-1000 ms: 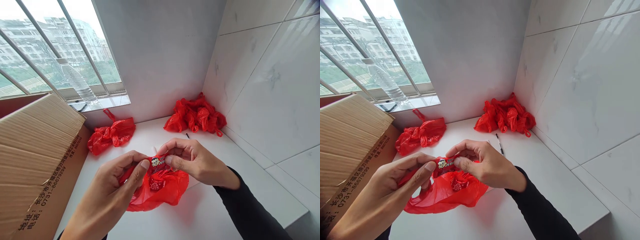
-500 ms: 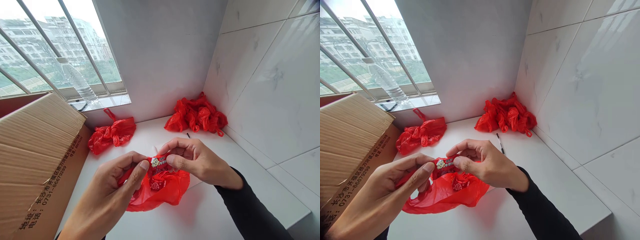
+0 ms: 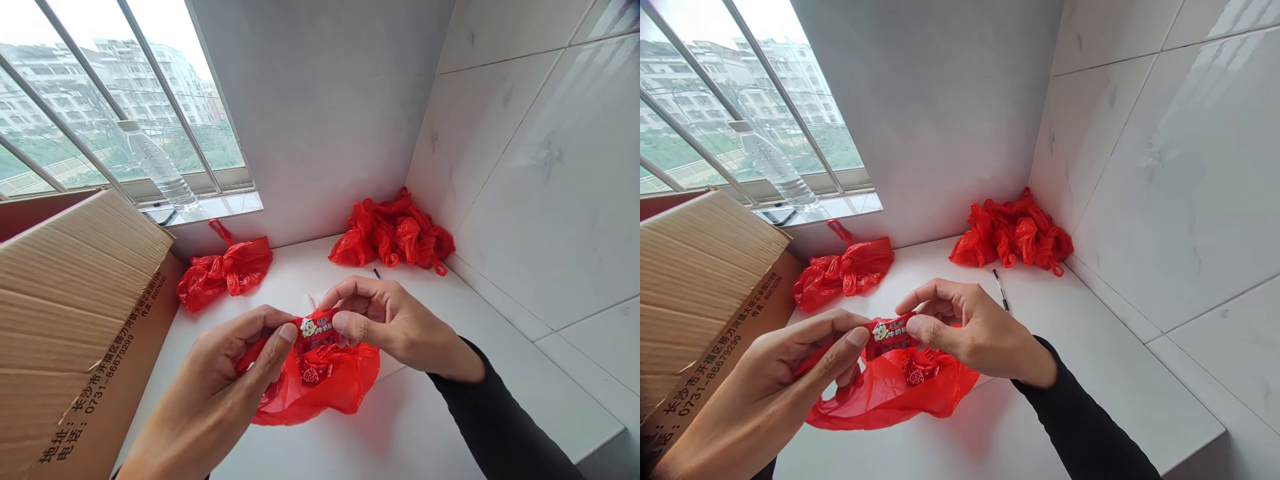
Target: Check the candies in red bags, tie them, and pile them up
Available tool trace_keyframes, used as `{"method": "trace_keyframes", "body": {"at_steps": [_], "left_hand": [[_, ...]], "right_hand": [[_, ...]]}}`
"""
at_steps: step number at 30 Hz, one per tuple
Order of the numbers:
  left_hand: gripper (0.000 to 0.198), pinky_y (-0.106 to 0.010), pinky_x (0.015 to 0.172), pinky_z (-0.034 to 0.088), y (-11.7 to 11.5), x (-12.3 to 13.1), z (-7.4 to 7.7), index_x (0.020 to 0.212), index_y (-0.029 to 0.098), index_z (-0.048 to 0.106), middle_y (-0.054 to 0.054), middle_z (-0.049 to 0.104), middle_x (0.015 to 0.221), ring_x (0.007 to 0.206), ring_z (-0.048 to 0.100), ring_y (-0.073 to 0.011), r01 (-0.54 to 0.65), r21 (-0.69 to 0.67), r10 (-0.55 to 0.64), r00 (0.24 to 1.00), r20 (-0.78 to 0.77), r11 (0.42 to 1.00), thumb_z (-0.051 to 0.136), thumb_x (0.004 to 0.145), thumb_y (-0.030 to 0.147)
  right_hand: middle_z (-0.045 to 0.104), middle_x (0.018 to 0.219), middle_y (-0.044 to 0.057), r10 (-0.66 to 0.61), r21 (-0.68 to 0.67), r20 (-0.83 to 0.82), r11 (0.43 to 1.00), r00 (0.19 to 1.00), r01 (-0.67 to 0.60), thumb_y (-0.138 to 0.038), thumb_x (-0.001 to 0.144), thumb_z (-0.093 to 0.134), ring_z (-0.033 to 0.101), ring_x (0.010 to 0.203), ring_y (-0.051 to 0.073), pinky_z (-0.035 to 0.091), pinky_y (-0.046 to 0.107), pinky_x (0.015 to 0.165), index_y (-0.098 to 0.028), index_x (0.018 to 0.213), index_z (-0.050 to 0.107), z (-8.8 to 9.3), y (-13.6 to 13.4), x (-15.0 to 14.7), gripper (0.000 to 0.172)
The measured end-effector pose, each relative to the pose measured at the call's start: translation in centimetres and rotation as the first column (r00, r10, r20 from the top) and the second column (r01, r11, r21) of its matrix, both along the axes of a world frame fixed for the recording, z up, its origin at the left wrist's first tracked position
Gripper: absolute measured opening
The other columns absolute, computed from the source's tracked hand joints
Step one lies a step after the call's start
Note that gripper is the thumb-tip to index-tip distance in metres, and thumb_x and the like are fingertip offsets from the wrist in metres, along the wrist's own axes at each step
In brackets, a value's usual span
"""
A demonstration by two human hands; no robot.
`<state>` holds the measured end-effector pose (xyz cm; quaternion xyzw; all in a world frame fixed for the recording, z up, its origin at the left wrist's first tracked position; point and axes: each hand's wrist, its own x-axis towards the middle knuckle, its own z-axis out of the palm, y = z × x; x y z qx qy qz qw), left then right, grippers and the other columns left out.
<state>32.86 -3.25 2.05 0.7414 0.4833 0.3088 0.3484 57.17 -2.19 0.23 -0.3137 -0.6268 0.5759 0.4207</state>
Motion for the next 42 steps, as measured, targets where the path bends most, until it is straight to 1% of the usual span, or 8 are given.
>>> {"method": "trace_keyframes", "body": {"at_steps": [9,14,19,23,26,29,35,42], "left_hand": [[0.040,-0.018,0.044,0.043,-0.1,0.1,-0.3,0.082,0.025,0.065,0.003,0.055,0.062,0.053,0.050,-0.0112,-0.025,-0.008,0.025,1.000,0.006,1.000,0.055,0.098,0.061],[0.044,-0.020,0.044,0.039,-0.1,-0.2,-0.8,0.122,0.031,0.062,0.005,0.058,0.065,0.053,0.049,-0.0127,-0.108,-0.062,0.113,0.988,0.101,0.992,0.063,0.093,0.063],[0.057,-0.021,0.045,0.032,-0.6,0.3,-0.2,0.132,0.033,0.056,0.003,0.066,0.073,0.054,0.052,-0.0125,-0.202,-0.097,0.216,0.960,0.178,0.975,0.069,0.087,0.066],[0.059,-0.022,0.047,0.031,-1.2,0.9,0.2,0.133,0.034,0.056,0.007,0.054,0.063,0.055,0.049,-0.0121,-0.245,-0.116,0.261,0.952,0.159,0.963,0.066,0.088,0.069],[0.057,-0.022,0.045,0.034,-0.9,0.3,-0.5,0.134,0.033,0.058,0.008,0.046,0.057,0.050,0.046,-0.0120,-0.205,-0.082,0.216,0.962,0.164,0.975,0.063,0.090,0.069],[0.050,-0.021,0.040,0.034,-0.7,-0.5,-1.5,0.138,0.034,0.057,0.008,0.047,0.054,0.045,0.045,-0.0123,-0.102,-0.041,0.108,0.976,0.188,0.994,0.059,0.097,0.061],[0.045,-0.020,0.049,0.045,-2.9,0.3,-0.9,0.135,0.038,0.063,0.008,0.053,0.054,0.049,0.050,-0.0116,-0.156,-0.007,0.156,0.988,0.011,0.988,0.053,0.099,0.062],[0.040,-0.018,0.047,0.050,-2.4,-0.9,-1.6,0.137,0.039,0.062,0.007,0.060,0.060,0.049,0.058,-0.0124,-0.017,0.131,0.020,1.000,-0.022,0.991,0.054,0.101,0.055]], "right_hand": [[0.074,0.093,0.000,0.015,0.015,-0.012,1.000,1.000,-0.015,-0.031,0.100,0.072,0.069,0.088,0.012,0.054,0.023,0.078,-0.022,0.111,0.071,-0.2,0.2,0.1,0.014],[0.076,0.101,0.002,-0.080,0.076,0.107,0.995,0.991,0.072,-0.028,0.102,0.066,0.070,0.088,0.014,0.054,0.026,0.077,-0.023,0.111,0.070,-0.2,0.4,0.0,0.012],[0.074,0.083,0.000,-0.276,0.284,0.513,0.948,0.813,0.142,-0.026,0.101,0.057,0.062,0.069,0.014,0.047,0.029,0.067,-0.022,0.104,0.074,-0.9,1.1,-0.8,0.017],[0.078,0.101,0.003,-0.271,0.326,0.577,0.941,0.771,0.088,-0.028,0.100,0.059,0.070,0.090,0.018,0.050,0.032,0.082,-0.024,0.135,0.065,-1.6,1.3,-1.1,0.035],[0.078,0.104,0.003,-0.333,0.364,0.579,0.922,0.744,0.129,-0.028,0.102,0.056,0.070,0.092,0.018,0.049,0.032,0.082,-0.024,0.127,0.065,-2.0,1.5,-1.1,0.026],[0.077,0.101,0.002,-0.248,0.370,0.656,0.929,0.712,-0.017,-0.023,0.102,0.055,0.070,0.090,0.018,0.047,0.030,0.078,-0.022,0.110,0.066,-3.2,1.6,-1.6,0.013],[0.074,0.092,0.010,-0.289,0.408,0.886,0.858,0.362,-0.313,-0.019,0.094,0.064,0.066,0.079,0.024,0.036,0.033,0.063,-0.015,0.099,0.066,-8.3,1.7,-3.9,0.007],[0.071,0.091,0.009,-0.273,0.436,0.872,0.812,0.407,-0.389,-0.011,0.096,0.051,0.059,0.079,0.021,0.035,0.033,0.065,-0.014,0.091,0.065,-10.8,1.6,-4.8,0.015]]}}
